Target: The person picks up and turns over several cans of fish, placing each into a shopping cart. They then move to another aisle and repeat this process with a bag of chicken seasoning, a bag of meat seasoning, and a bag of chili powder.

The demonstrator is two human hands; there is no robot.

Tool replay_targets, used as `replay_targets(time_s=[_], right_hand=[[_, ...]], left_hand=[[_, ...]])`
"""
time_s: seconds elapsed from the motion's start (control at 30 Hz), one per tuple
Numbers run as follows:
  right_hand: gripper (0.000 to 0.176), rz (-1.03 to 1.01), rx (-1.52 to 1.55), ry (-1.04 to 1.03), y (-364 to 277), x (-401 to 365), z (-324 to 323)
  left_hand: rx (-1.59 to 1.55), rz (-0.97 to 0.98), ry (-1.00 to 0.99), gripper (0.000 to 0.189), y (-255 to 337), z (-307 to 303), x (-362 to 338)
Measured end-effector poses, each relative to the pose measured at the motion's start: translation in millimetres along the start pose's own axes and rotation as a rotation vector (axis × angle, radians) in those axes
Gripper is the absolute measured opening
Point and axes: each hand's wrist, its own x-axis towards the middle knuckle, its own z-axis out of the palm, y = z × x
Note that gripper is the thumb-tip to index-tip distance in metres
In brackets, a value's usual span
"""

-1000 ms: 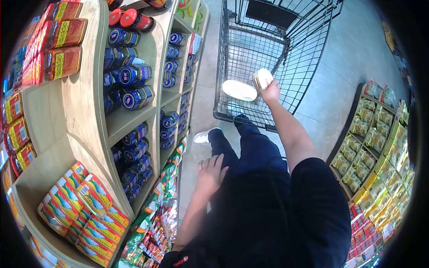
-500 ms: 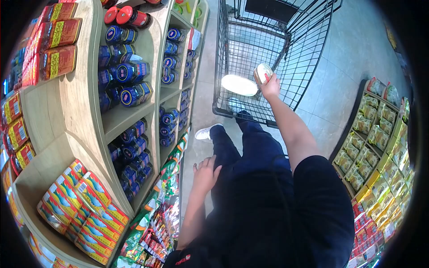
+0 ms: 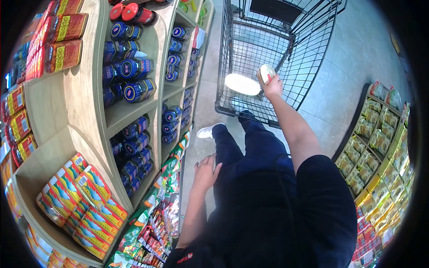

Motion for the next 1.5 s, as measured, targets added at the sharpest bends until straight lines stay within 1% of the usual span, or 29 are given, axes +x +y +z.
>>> replay_targets(time_s=[0.13,0.2,0.33,0.43,0.53,0.7,0.73,0.8,0.87,0.9,0.93,0.97,1.0,1.03,1.07,1.1,1.13,1.17,1.2,1.27,1.3,1.33,1.4,1.43,1.47,1.5], right_hand=[[0.082,-0.011,-0.025,0.023,3.0,-1.8,2.8],[0.083,-0.037,-0.02,0.025,5.7,-3.3,2.7],[0.084,-0.04,-0.007,0.023,8.5,-1.5,4.5],[0.085,-0.096,0.003,0.051,13.5,-2.5,6.7],[0.09,-0.127,0.01,0.048,17.2,-4.5,5.9],[0.098,-0.193,0.113,0.018,31.0,1.8,10.7],[0.098,-0.196,0.111,0.019,32.2,1.4,9.2],[0.1,-0.089,0.077,-0.034,30.9,-4.4,4.3],[0.096,-0.13,0.041,-0.015,35.2,-4.4,2.3],[0.094,-0.187,0.045,0.015,37.2,-7.5,-0.7],[0.092,-0.255,0.05,0.04,42.4,-9.0,-3.2],[0.089,-0.343,-0.017,0.145,54.2,1.9,9.4],[0.091,-0.328,0.055,0.161,59.3,3.2,4.3],[0.091,-0.358,0.034,0.241,82.6,36.1,26.5],[0.091,-0.314,0.282,0.296,81.5,35.6,21.0],[0.089,-0.302,0.471,0.311,70.8,24.0,10.2],[0.081,-0.289,0.454,0.25,54.6,2.7,-20.0],[0.077,-0.381,0.475,0.321,43.7,-12.0,-30.4],[0.073,-0.47,0.499,0.396,28.6,-22.5,-40.2],[0.068,-0.581,0.691,0.323,-21.8,-70.0,-78.3],[0.065,-0.668,0.778,0.339,-40.5,-70.7,-75.4],[0.061,-0.734,0.749,0.318,-70.8,-108.0,-94.5],[0.055,-0.978,0.811,0.223,-122.9,-160.9,-110.8],[0.053,-1.087,0.869,0.157,-148.8,-189.9,-116.0],[0.051,-1.195,0.922,0.088,-173.4,-221.8,-120.8],[0.048,-1.242,0.97,-0.014,-195.5,-259.8,-126.7]], left_hand=[[-0.047,-0.013,-0.022,0.048,-4.2,-0.2,0.1],[-0.054,-0.015,0.022,0.048,-7.1,1.3,0.6],[-0.06,-0.018,0.024,0.047,-8.9,-3.1,2.1],[-0.078,0.0,0.047,0.046,-7.8,-3.7,1.8],[-0.093,0.002,0.043,0.046,-5.4,-0.3,2.6],[-0.093,0.012,0.024,0.047,-3.3,2.7,2.9],[-0.096,0.012,0.026,0.047,-4.0,3.8,2.7],[-0.094,0.016,0.044,0.048,-5.7,5.5,1.2],[-0.102,0.014,0.063,0.047,-3.4,2.3,0.1],[-0.104,0.014,0.073,0.047,-2.5,-0.6,-1.5],[-0.117,-0.029,0.126,0.047,-2.5,-1.7,-4.0],[-0.124,-0.022,0.123,0.046,-2.4,-1.5,-5.4],[-0.131,-0.014,0.125,0.046,-2.2,-3.9,-6.7],[-0.137,-0.027,0.13,0.045,3.5,-13.7,-10.9],[-0.151,-0.069,0.196,0.045,2.9,-15.7,-13.5],[-0.188,-0.033,0.223,0.044,0.7,-14.2,-15.7],[-0.221,0.008,0.25,0.043,-2.2,-12.5,-17.3],[-0.256,0.046,0.321,0.041,-6.1,-10.1,-19.1],[-0.269,0.026,0.38,0.041,-11.5,-8.2,-22.7],[-0.404,0.085,0.543,0.038,-18.0,-7.4,-26.8],[-0.443,0.07,0.639,0.037,-20.2,-10.8,-32.9],[-0.452,0.064,0.685,0.037,-23.6,-17.2,-37.7],[-0.693,0.068,1.028,0.037,-30.7,-30.5,-48.0],[-0.915,0.0,1.084,0.041,-34.6,-43.1,-53.0],[-0.993,0.048,1.253,0.045,-40.8,-54.5,-59.6],[-1.068,0.101,1.418,0.049,-47.7,-67.1,-67.4]])
